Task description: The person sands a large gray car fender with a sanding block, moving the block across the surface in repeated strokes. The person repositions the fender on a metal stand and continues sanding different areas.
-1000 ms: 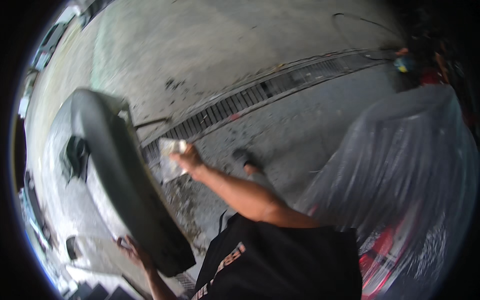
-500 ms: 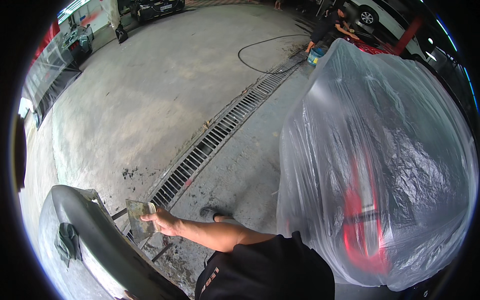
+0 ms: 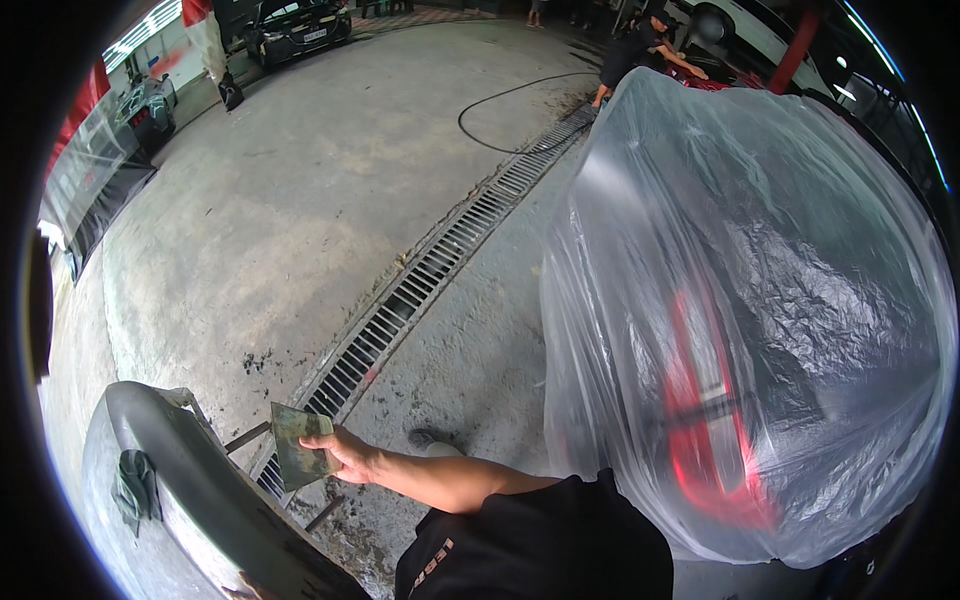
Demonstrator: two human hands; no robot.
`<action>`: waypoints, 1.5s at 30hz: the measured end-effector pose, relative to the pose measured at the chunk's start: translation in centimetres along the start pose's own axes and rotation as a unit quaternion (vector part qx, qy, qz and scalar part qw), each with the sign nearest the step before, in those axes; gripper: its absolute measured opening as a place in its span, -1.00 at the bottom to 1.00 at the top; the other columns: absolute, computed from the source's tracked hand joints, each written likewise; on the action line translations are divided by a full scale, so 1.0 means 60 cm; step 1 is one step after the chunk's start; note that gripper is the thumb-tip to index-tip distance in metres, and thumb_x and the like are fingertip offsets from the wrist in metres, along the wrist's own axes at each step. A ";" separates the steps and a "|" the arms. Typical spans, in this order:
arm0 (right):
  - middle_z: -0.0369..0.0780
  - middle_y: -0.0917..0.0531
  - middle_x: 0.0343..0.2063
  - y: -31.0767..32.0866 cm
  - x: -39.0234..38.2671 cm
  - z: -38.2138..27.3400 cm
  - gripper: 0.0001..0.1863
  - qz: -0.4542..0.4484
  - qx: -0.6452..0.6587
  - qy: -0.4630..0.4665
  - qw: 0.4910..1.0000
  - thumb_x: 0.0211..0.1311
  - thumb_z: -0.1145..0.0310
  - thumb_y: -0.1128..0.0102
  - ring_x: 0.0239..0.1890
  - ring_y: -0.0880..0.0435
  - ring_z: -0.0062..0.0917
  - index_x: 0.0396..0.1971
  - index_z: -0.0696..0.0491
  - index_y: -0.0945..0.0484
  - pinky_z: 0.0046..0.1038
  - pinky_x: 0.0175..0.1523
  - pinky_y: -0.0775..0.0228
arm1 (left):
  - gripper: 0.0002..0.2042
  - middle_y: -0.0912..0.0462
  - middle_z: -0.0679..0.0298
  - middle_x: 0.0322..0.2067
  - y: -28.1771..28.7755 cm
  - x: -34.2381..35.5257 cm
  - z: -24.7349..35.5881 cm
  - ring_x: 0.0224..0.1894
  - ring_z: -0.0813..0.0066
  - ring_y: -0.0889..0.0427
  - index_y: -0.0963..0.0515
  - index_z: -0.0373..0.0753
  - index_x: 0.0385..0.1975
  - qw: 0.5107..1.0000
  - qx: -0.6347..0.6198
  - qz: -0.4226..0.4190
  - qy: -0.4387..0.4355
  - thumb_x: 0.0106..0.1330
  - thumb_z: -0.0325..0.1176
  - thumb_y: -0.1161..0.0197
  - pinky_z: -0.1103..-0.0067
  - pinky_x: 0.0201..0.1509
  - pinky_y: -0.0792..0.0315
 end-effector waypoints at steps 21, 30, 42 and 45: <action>-0.20 -0.71 -0.10 0.048 0.097 0.257 -0.36 -0.156 -0.770 0.284 0.549 0.04 0.48 -0.27 -0.09 -0.72 -0.31 0.24 -0.03 -0.59 -0.32 -0.14 -0.70 | -0.20 -0.35 -0.17 0.34 0.056 -0.031 0.028 0.41 -0.07 -0.32 -0.09 -0.42 0.52 0.979 -0.189 0.014 0.073 0.57 0.17 0.05 0.19 0.49 -0.16; -0.20 -0.72 -0.30 0.041 0.153 0.267 -0.40 -0.132 -0.731 0.320 0.588 0.12 0.48 -0.18 -0.30 -0.75 -0.30 0.25 -0.05 -0.58 -0.30 -0.19 -0.68 | -0.21 -0.31 -0.17 0.36 0.056 -0.026 0.014 0.44 -0.09 -0.28 -0.09 -0.43 0.51 0.984 -0.165 0.029 0.060 0.59 0.18 0.07 0.16 0.51 -0.12; -0.24 -0.73 -0.31 0.049 0.191 0.244 -0.40 -0.123 -0.705 0.346 0.607 0.05 0.47 -0.26 -0.30 -0.75 -0.38 0.21 -0.03 -0.60 -0.34 -0.23 -0.68 | -0.21 -0.26 -0.15 0.40 0.058 -0.022 0.034 0.48 -0.04 -0.23 -0.06 -0.40 0.53 0.984 -0.166 0.005 0.062 0.60 0.18 0.11 0.20 0.54 -0.09; -0.22 -0.73 -0.28 0.040 0.173 0.253 -0.34 -0.152 -0.698 0.343 0.611 -0.06 0.58 -0.23 -0.28 -0.76 -0.33 0.20 0.05 -0.59 -0.33 -0.26 -0.68 | -0.22 -0.23 -0.15 0.41 0.058 -0.030 0.024 0.48 -0.03 -0.22 -0.05 -0.38 0.54 0.985 -0.157 0.011 0.073 0.60 0.19 0.11 0.18 0.54 -0.09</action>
Point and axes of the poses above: each hand's wrist, its own x-axis towards the middle knuckle, its own y-axis out of the back of the hand, z = x × y, the point moved 6 cm from there along x, towards the middle knuckle
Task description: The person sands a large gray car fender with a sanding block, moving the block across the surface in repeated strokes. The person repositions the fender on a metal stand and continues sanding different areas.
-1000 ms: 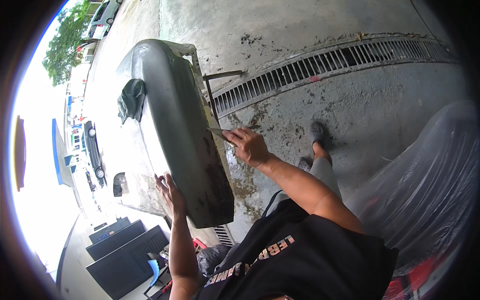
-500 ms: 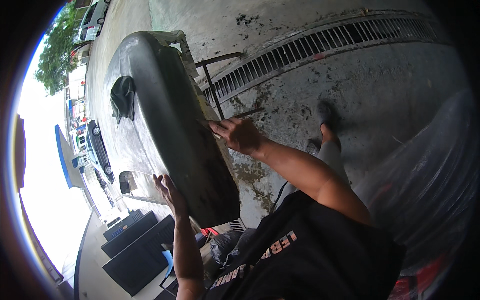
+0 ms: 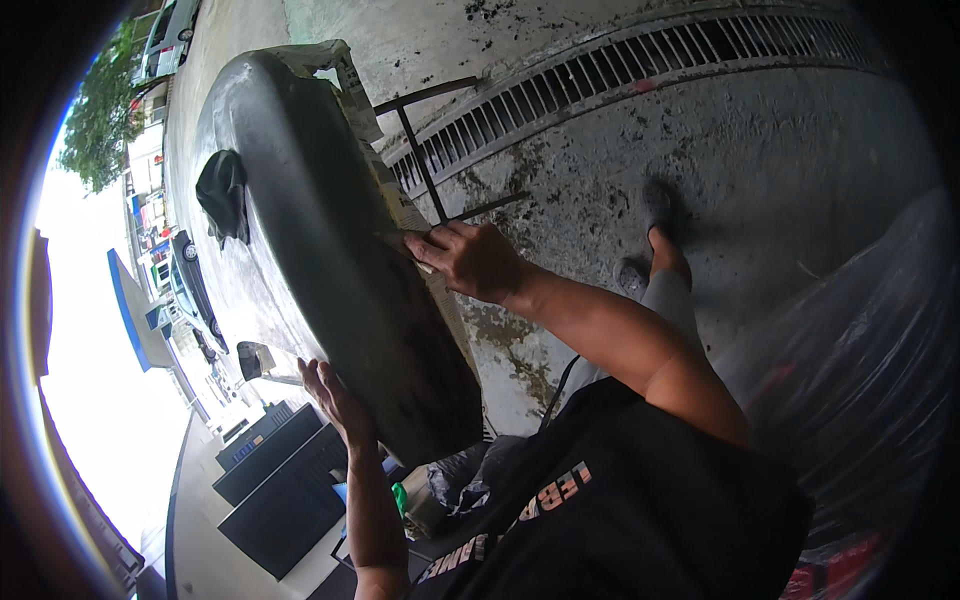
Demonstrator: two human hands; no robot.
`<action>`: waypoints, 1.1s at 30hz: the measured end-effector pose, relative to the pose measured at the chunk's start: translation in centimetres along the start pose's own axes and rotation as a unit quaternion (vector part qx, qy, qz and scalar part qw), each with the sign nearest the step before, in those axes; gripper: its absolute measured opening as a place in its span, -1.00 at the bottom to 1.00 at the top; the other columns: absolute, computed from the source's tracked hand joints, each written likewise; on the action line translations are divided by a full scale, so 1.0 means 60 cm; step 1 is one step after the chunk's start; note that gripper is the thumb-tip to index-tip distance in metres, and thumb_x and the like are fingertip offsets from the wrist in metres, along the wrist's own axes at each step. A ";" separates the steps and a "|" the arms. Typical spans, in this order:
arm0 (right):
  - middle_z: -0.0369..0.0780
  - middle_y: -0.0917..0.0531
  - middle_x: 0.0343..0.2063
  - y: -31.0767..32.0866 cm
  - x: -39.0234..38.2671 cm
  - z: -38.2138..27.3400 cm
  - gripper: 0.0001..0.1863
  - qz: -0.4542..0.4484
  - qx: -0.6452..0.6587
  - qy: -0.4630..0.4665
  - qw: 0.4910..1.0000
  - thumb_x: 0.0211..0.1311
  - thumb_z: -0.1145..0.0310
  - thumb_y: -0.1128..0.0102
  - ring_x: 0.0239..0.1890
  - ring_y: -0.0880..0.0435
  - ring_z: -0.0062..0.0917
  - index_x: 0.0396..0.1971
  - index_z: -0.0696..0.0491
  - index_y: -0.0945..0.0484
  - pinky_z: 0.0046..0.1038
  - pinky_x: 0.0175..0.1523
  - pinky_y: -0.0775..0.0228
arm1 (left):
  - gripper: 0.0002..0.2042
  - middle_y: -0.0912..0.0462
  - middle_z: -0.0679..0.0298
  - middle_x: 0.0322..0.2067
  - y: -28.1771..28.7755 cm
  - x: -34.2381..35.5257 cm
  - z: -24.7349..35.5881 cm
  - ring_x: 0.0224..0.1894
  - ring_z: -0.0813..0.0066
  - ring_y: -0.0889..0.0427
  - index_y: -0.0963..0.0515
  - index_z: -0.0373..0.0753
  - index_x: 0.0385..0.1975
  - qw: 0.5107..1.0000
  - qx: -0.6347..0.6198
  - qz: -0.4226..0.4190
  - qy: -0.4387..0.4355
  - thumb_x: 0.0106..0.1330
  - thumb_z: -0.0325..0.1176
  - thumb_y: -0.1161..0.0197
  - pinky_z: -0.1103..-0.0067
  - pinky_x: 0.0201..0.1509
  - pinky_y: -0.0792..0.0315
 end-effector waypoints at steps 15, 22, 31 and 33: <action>-0.25 -0.69 -0.38 -0.005 0.000 0.002 -0.41 -0.029 -0.005 0.003 1.000 -0.01 0.44 -0.33 -0.27 -0.75 -0.39 0.15 0.04 -0.63 -0.39 -0.24 -0.69 | -0.19 -0.13 -0.11 0.49 -0.002 0.000 0.007 0.56 -0.04 -0.06 -0.13 -0.34 0.51 1.000 -0.022 -0.003 0.019 0.56 0.27 0.10 0.12 0.58 0.04; -0.21 -0.69 -0.30 0.003 0.012 0.005 -0.39 -0.062 -0.009 0.025 0.998 -0.04 0.39 -0.41 -0.26 -0.74 -0.39 0.15 0.04 -0.61 -0.40 -0.25 -0.69 | -0.20 -0.13 -0.12 0.48 0.001 0.002 -0.019 0.55 -0.02 -0.08 -0.06 -0.33 0.54 1.000 -0.006 -0.007 0.007 0.58 0.25 0.17 0.11 0.58 0.02; -0.25 -0.67 -0.38 0.011 0.041 -0.004 -0.38 -0.034 -0.031 0.014 0.999 -0.12 0.48 -0.41 -0.33 -0.73 -0.40 0.11 0.08 -0.64 -0.42 -0.36 -0.66 | -0.20 -0.17 -0.10 0.45 0.000 -0.001 -0.009 0.53 0.00 -0.12 0.02 -0.30 0.58 1.000 0.000 -0.010 0.009 0.59 0.24 0.20 0.11 0.56 0.00; -0.25 -0.67 -0.39 0.014 0.043 -0.002 -0.39 -0.028 -0.028 0.008 0.999 -0.09 0.49 -0.41 -0.33 -0.72 -0.40 0.12 0.08 -0.64 -0.42 -0.36 -0.66 | -0.19 -0.18 -0.11 0.45 -0.001 0.000 0.009 0.52 -0.01 -0.13 0.03 -0.29 0.58 1.000 0.008 -0.012 -0.001 0.59 0.26 0.20 0.11 0.56 -0.01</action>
Point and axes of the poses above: each hand's wrist, its own x-axis towards the middle knuckle, its own y-axis out of the back of the hand, z = x × y, the point moved 6 cm from there along x, towards the middle knuckle
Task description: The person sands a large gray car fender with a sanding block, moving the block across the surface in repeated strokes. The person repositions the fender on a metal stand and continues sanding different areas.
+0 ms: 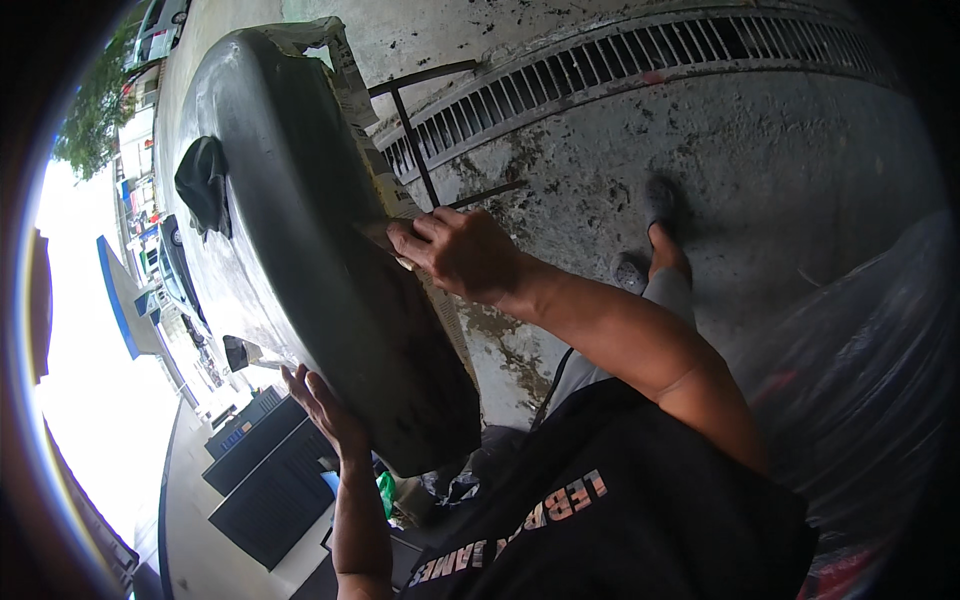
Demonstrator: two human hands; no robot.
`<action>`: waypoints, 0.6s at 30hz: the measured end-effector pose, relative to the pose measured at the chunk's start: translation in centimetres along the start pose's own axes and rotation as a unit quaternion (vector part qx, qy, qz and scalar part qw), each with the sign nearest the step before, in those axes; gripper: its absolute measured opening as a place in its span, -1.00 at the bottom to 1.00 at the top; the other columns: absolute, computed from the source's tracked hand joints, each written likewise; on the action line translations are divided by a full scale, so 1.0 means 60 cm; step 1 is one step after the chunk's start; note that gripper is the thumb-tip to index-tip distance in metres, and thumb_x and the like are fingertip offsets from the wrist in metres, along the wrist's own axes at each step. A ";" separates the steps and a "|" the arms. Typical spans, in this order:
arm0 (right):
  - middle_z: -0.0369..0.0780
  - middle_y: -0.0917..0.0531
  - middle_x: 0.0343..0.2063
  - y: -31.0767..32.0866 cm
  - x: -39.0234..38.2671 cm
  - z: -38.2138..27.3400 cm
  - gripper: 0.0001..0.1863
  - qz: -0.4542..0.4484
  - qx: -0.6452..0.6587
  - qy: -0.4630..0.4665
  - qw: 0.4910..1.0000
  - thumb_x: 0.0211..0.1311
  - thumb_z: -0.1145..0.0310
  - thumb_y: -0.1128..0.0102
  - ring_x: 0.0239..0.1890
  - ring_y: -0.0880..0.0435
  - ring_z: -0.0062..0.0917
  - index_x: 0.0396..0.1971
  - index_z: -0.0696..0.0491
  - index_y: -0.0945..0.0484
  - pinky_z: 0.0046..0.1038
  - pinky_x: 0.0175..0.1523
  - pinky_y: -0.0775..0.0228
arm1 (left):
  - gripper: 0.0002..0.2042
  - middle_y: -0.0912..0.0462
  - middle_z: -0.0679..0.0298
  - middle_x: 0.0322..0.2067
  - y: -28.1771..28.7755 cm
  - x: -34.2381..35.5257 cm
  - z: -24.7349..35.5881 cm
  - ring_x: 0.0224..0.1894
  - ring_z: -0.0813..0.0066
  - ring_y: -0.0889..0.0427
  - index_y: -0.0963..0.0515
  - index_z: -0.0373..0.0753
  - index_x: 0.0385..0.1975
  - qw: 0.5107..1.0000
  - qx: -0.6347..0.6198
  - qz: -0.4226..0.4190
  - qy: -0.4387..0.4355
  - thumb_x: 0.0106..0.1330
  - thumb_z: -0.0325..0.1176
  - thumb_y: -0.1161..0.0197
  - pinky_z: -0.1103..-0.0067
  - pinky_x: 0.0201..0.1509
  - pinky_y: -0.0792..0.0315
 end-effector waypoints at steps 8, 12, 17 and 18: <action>-0.21 -0.72 -0.34 0.002 -0.008 -0.009 -0.53 -0.030 -0.005 0.011 0.999 0.16 0.36 -0.30 -0.30 -0.74 -0.45 0.11 0.09 -0.62 -0.44 -0.37 -0.68 | -0.16 -0.15 -0.12 0.45 0.000 -0.002 -0.009 0.51 -0.05 -0.13 0.05 -0.28 0.59 1.000 0.007 -0.005 0.016 0.56 0.30 0.23 0.10 0.55 -0.01; -0.21 -0.72 -0.35 0.007 -0.009 -0.012 -0.55 -0.019 -0.004 0.001 1.000 0.18 0.34 -0.31 -0.31 -0.74 -0.45 0.10 0.10 -0.62 -0.45 -0.36 -0.69 | -0.16 -0.14 -0.13 0.46 0.000 -0.001 0.004 0.51 -0.06 -0.14 0.05 -0.26 0.59 1.000 0.019 -0.013 0.003 0.56 0.32 0.24 0.07 0.54 -0.01; -0.19 -0.74 -0.34 0.002 0.007 -0.006 -0.54 0.009 -0.015 0.000 1.000 0.16 0.35 -0.36 -0.32 -0.76 -0.44 0.09 0.11 -0.62 -0.45 -0.39 -0.68 | -0.13 -0.15 -0.12 0.46 0.003 -0.002 -0.009 0.50 -0.05 -0.17 0.06 -0.24 0.60 1.000 -0.001 0.003 0.012 0.53 0.34 0.21 0.06 0.54 -0.04; -0.19 -0.74 -0.33 -0.001 0.017 0.003 -0.54 0.022 -0.014 -0.010 1.000 0.15 0.35 -0.38 -0.32 -0.76 -0.44 0.09 0.11 -0.62 -0.44 -0.40 -0.68 | -0.12 -0.16 -0.12 0.45 0.001 -0.003 -0.004 0.50 -0.05 -0.17 0.06 -0.24 0.60 1.000 -0.013 0.003 0.021 0.53 0.35 0.21 0.07 0.54 -0.05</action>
Point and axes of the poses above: each hand's wrist, its own x-axis towards the middle knuckle, its own y-axis out of the back of the hand, z = x × y, the point moved 6 cm from there along x, towards the middle knuckle
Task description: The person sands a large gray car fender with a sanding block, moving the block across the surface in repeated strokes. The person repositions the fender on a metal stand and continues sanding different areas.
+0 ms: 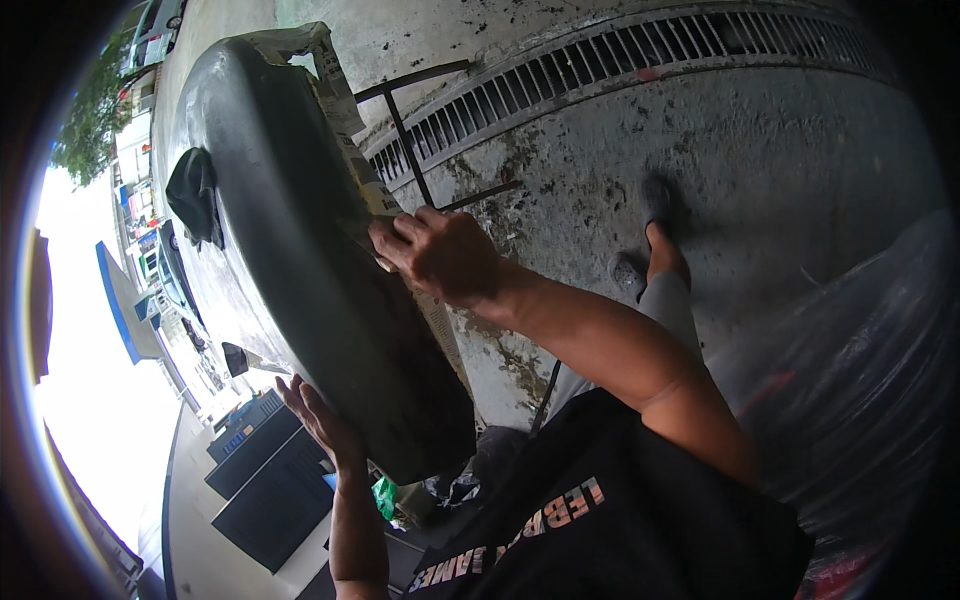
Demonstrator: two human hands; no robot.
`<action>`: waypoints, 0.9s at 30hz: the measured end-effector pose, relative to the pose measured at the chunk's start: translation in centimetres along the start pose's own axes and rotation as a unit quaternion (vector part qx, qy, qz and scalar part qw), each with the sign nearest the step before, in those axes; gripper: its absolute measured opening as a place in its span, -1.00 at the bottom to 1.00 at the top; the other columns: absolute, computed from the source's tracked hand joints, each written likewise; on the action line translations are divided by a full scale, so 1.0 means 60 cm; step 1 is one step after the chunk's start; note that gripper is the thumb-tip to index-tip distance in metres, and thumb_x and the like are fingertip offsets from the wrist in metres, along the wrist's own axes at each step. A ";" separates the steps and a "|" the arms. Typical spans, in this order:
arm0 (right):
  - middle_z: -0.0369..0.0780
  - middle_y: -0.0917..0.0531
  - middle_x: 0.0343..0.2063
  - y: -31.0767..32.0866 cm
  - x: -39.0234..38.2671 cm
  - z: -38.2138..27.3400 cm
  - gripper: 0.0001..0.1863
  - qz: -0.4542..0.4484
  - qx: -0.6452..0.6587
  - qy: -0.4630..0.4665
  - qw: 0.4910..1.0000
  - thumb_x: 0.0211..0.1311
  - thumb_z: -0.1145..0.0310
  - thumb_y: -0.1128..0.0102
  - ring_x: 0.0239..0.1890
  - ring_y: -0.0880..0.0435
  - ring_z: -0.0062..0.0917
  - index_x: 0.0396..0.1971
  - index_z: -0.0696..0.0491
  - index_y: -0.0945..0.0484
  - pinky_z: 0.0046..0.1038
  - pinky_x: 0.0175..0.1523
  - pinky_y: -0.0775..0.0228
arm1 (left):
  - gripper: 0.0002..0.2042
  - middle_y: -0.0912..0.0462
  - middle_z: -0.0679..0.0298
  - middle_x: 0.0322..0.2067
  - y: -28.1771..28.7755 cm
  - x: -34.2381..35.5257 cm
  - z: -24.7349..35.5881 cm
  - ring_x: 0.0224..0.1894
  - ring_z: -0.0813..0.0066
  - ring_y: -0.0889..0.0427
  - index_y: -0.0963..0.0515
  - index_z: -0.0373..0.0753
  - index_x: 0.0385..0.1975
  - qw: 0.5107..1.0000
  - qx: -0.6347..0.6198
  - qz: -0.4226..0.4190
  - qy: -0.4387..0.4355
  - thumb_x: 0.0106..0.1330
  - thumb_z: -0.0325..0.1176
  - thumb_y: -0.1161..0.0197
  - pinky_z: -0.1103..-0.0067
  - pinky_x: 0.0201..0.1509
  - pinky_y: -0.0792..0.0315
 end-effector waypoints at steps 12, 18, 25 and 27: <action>-0.19 -0.72 -0.33 -0.006 -0.047 -0.012 -0.58 -0.044 -0.004 0.019 0.999 0.16 0.42 -0.27 -0.31 -0.75 -0.46 0.07 0.10 -0.64 -0.44 -0.35 -0.69 | -0.14 -0.19 -0.09 0.44 0.000 -0.003 -0.009 0.50 -0.02 -0.17 0.09 -0.23 0.61 1.000 -0.010 0.003 0.012 0.55 0.32 0.19 0.09 0.55 -0.02; -0.20 -0.72 -0.34 0.000 0.029 0.018 -0.59 0.000 0.004 0.007 1.000 0.16 0.41 -0.31 -0.34 -0.75 -0.45 0.05 0.10 -0.65 -0.43 -0.40 -0.69 | -0.17 -0.17 -0.08 0.45 0.001 -0.001 -0.011 0.54 -0.02 -0.10 0.04 -0.24 0.59 0.999 -0.019 -0.005 0.025 0.56 0.29 0.20 0.10 0.56 -0.01; -0.22 -0.70 -0.43 -0.016 0.086 0.059 -0.57 0.020 -0.015 -0.001 1.000 0.13 0.47 -0.32 -0.40 -0.75 -0.43 0.06 0.10 -0.66 -0.39 -0.41 -0.67 | -0.14 -0.19 -0.05 0.43 0.004 0.009 -0.015 0.51 0.02 -0.14 0.06 -0.24 0.59 1.000 0.017 -0.003 -0.005 0.54 0.33 0.17 0.11 0.54 -0.03; -0.21 -0.69 -0.45 -0.012 0.132 0.084 -0.48 0.024 -0.007 -0.020 0.999 -0.01 0.57 -0.33 -0.40 -0.74 -0.39 0.06 0.10 -0.68 -0.37 -0.40 -0.67 | -0.13 -0.19 -0.05 0.42 -0.001 0.004 -0.009 0.49 0.04 -0.16 0.06 -0.24 0.59 1.000 -0.020 -0.008 0.011 0.53 0.34 0.17 0.12 0.53 -0.04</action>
Point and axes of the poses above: each hand's wrist, its own x-axis towards the middle knuckle, its own y-axis out of the back of the hand, z = x × y, the point moved 6 cm from there along x, towards the middle knuckle
